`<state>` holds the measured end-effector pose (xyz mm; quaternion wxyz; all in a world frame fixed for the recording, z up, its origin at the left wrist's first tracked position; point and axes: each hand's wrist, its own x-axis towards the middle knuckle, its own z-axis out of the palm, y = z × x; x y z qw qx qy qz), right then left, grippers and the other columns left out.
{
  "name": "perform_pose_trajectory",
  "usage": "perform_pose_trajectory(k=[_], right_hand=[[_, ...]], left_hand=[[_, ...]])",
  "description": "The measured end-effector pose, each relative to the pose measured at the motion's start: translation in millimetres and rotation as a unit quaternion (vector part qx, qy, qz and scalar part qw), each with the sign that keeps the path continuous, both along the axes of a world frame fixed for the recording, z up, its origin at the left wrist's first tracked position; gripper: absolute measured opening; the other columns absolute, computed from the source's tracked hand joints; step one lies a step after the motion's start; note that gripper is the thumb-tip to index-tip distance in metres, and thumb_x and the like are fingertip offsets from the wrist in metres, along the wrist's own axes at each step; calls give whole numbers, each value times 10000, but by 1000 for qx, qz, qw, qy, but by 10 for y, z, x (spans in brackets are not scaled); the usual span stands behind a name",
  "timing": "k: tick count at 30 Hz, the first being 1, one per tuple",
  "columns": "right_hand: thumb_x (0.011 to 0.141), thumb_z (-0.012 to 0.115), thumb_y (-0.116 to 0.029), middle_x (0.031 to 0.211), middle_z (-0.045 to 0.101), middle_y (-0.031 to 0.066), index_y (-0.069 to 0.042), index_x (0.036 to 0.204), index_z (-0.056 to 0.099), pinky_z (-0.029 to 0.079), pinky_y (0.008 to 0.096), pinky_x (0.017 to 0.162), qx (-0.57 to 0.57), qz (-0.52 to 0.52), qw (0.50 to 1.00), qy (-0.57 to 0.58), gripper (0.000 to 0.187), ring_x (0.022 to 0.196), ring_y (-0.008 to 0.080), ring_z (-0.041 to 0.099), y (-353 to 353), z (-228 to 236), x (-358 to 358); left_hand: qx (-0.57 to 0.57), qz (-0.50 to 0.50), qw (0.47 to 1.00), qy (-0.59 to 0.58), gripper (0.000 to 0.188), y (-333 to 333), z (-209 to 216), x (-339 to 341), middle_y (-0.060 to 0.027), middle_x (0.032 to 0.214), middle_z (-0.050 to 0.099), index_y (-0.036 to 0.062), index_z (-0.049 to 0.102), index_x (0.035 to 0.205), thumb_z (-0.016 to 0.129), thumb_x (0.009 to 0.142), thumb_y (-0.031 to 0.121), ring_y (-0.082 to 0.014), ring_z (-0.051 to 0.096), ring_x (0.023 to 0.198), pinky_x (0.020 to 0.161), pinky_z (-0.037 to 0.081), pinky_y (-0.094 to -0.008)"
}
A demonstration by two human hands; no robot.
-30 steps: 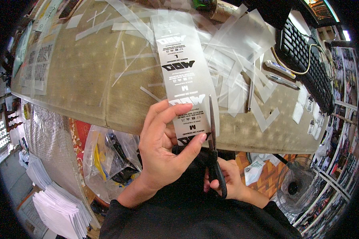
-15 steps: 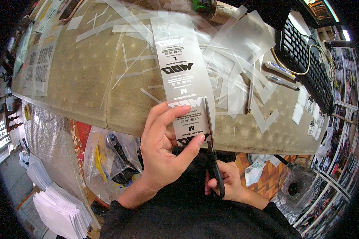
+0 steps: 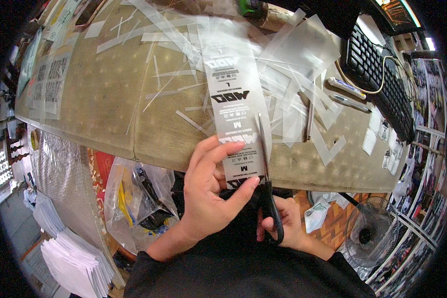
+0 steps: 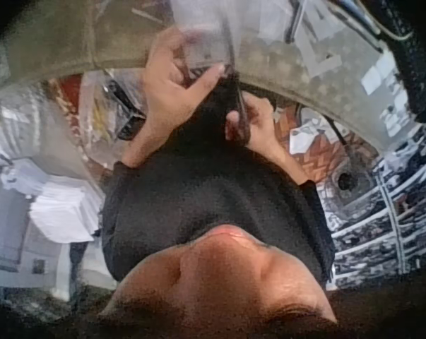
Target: The person uses scissors to cut individual stickers from a printed sheet. They repeatedly pick up the sheet, trim around each sticker, and place the cut pieces on the table. The task continues throughout the clip with multiple stickers being separated.
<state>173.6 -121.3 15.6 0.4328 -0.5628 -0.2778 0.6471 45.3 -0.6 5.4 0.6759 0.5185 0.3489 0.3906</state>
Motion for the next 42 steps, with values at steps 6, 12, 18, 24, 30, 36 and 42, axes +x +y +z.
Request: perform_pose_trajectory(k=[6,12,18,24,30,36,42], right_hand=[[820,675,-201,527,576,39,-27,669,477,451,222,423,-12,-9,1000,-2,305,474,111,598,-12,32,-29],[795,702,-214,528,581,39,-22,677,490,445,228,421,14,21,999,-28,310,472,110,597,-66,-28,6],[763,731,-208,522,581,50,-30,688,517,416,222,413,110,97,983,-111,288,465,120,600,-172,-98,178],[727,752,-341,549,566,31,-33,710,535,411,235,457,105,67,990,-63,377,491,132,582,-226,-153,161],[726,744,-373,585,572,34,-31,715,532,417,241,479,119,23,992,-34,403,502,148,575,-151,-114,109],[730,743,-359,574,573,27,-38,715,541,413,240,471,120,18,992,-36,380,494,143,571,-162,-99,83],[718,755,-341,562,569,25,-46,695,548,396,237,448,116,16,992,-42,360,476,133,561,-208,-110,84]], left_hand=[[-2,-13,1000,1,458,-27,38,-19,-119,1231,367,-58,458,1162,636,743,-103,-210,578,1020,786,533,-254],[-16,-24,999,-44,587,-42,32,-66,-133,1239,392,-39,374,1246,654,733,-92,-225,563,1049,808,524,-276],[-71,-7,983,-167,699,388,143,-30,-154,1253,459,-1,303,1343,644,739,-93,-232,546,1081,854,500,-308],[7,12,998,-62,608,379,178,39,-148,1305,399,-26,396,1292,609,735,-144,-230,553,1074,825,522,-291],[35,-1,997,-74,610,269,207,51,-150,1332,352,-33,397,1286,620,728,-141,-261,569,1052,794,540,-280],[54,-6,996,-68,611,256,250,54,-170,1346,326,-54,385,1283,625,727,-138,-276,565,1055,798,541,-282],[58,-2,996,-66,609,244,278,61,-177,1356,318,-60,382,1280,625,727,-138,-276,562,1059,791,546,-282]])
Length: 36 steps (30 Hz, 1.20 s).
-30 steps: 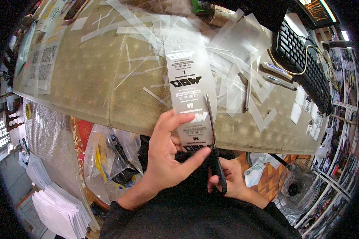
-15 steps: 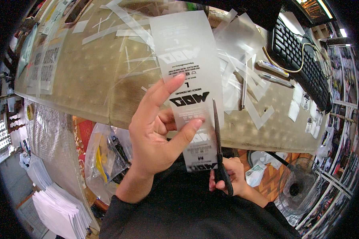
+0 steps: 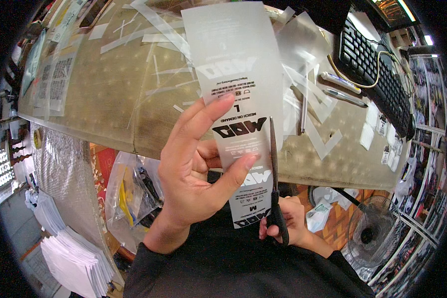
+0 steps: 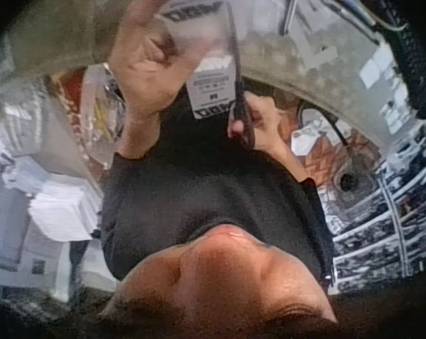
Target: The person uses scissors to cut individual stickers from a printed sheet. They repeatedly pick up the sheet, trim around each sticker, and place the cut pieces on the table. The task continues throughout the clip with multiple stickers being separated.
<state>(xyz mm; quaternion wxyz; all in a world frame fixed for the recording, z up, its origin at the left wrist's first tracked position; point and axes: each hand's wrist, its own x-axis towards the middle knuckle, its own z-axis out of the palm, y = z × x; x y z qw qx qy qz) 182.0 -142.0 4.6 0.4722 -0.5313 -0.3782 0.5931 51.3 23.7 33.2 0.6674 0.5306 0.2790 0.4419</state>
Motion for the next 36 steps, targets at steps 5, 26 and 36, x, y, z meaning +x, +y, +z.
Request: perform_pose_trajectory(k=[5,26,36], right_hand=[[707,770,-303,528,556,17,-52,689,542,382,234,417,8,-2,1000,-21,340,443,126,554,-8,-15,2],[759,733,-272,498,574,14,-53,656,488,400,220,409,8,-18,1000,-23,345,448,106,587,129,45,25],[756,741,-265,530,587,22,-42,675,495,421,221,433,-16,-37,999,5,341,478,99,590,188,98,-6]], left_hand=[[1,-3,1000,-8,610,12,-1,5,-179,1360,314,-61,381,1281,624,727,-139,-277,559,1064,794,545,-284],[23,-18,1000,11,611,-25,-13,-1,-167,1353,305,-52,393,1286,637,731,-124,-261,564,1055,792,540,-276],[2,-41,999,12,602,-63,-36,-22,-171,1342,321,-43,401,1286,637,736,-116,-256,553,1068,800,540,-284]])
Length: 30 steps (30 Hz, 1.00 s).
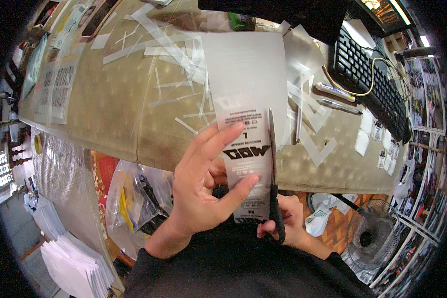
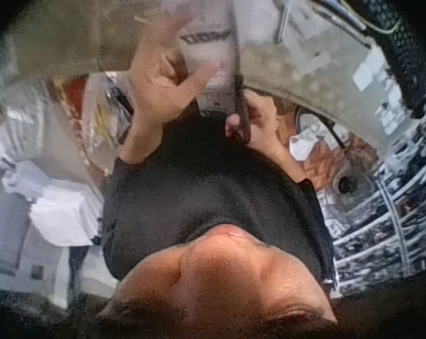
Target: The person uses scissors to cut individual stickers from a printed sheet. They repeatedly pick up the sheet, trim around each sticker, and place the cut pieces on the table. The task continues throughout the clip with multiple stickers being separated.
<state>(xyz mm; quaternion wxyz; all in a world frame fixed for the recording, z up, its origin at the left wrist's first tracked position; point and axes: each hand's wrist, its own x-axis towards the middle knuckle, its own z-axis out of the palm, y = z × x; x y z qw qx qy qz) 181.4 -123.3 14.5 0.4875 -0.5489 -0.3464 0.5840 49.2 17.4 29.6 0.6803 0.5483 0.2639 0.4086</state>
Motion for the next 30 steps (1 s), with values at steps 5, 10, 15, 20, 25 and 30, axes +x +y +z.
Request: perform_pose_trajectory(k=[5,10,15,20,25,30], right_hand=[[759,738,-258,545,583,20,-33,698,505,418,215,435,21,-1,1000,-13,329,477,97,585,62,-1,19],[772,726,-257,540,581,17,-32,703,513,418,213,438,22,-1,1000,-9,317,477,99,584,105,52,-3],[783,715,-253,534,580,14,-37,705,522,419,218,442,16,2,1000,-22,300,478,98,578,126,115,-4],[755,733,-320,525,567,12,-37,680,519,402,218,435,22,-23,999,-40,362,467,97,566,133,77,13],[724,747,-379,513,548,13,-40,655,513,383,231,431,33,-43,994,-92,417,453,98,534,169,101,20],[726,738,-410,504,519,13,-35,663,520,366,237,433,41,-49,990,-126,438,447,94,482,136,107,18]], left_hand=[[5,5,1000,1,603,-48,-4,3,-178,1353,310,-49,395,1288,638,739,-112,-257,564,1051,799,540,-285],[5,1,1000,-4,604,-47,0,-8,-178,1357,303,-51,391,1290,638,742,-108,-261,563,1053,798,541,-286],[15,4,1000,-7,603,-42,1,4,-178,1353,305,-51,390,1290,641,744,-102,-262,559,1060,799,541,-285],[11,-6,1000,9,597,-69,12,-19,-178,1339,321,-45,400,1287,642,744,-99,-262,566,1050,799,541,-282],[21,-44,999,16,657,-74,11,-42,-173,1372,287,-83,345,1289,641,705,-144,-283,550,1081,842,523,-316],[14,-20,1000,11,592,-90,43,-5,-172,1319,347,-32,410,1287,641,745,-94,-234,583,1022,778,544,-267]])
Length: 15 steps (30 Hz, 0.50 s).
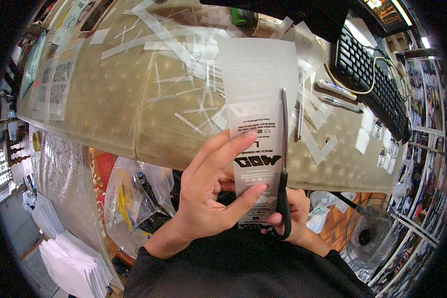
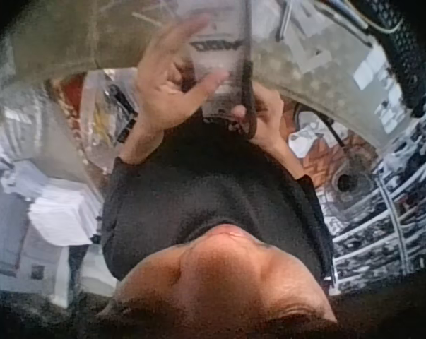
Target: The person uses scissors to cut individual stickers from a printed sheet. They repeatedly pick up the sheet, trim around each sticker, and place the cut pieces on the table. The task continues throughout the clip with multiple stickers being separated.
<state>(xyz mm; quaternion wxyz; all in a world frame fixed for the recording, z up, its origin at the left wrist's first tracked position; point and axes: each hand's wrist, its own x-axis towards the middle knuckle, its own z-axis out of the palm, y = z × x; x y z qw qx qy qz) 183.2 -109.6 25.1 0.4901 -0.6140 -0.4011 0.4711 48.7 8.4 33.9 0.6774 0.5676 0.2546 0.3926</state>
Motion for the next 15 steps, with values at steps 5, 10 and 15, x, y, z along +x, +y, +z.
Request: perform_pose_trajectory(k=[5,10,15], right_hand=[[739,734,-390,509,483,-15,-19,661,520,327,225,430,3,-28,999,31,436,481,52,418,90,22,5],[744,735,-369,524,472,-25,3,702,555,310,219,437,-2,-35,999,30,416,509,39,406,100,37,42],[742,742,-346,531,471,-21,4,706,552,307,217,445,-14,-34,999,32,400,519,39,405,65,2,49]], left_hand=[[-12,-27,999,22,582,-42,-2,-43,-171,1304,375,-26,431,1279,656,744,-70,-203,590,998,740,546,-244],[-18,-27,999,28,583,-78,12,-25,-174,1312,377,-19,447,1275,666,737,-63,-181,590,986,724,544,-230],[-20,-27,999,37,593,-79,6,-32,-180,1318,379,-14,454,1273,674,724,-64,-173,594,971,715,547,-230]])
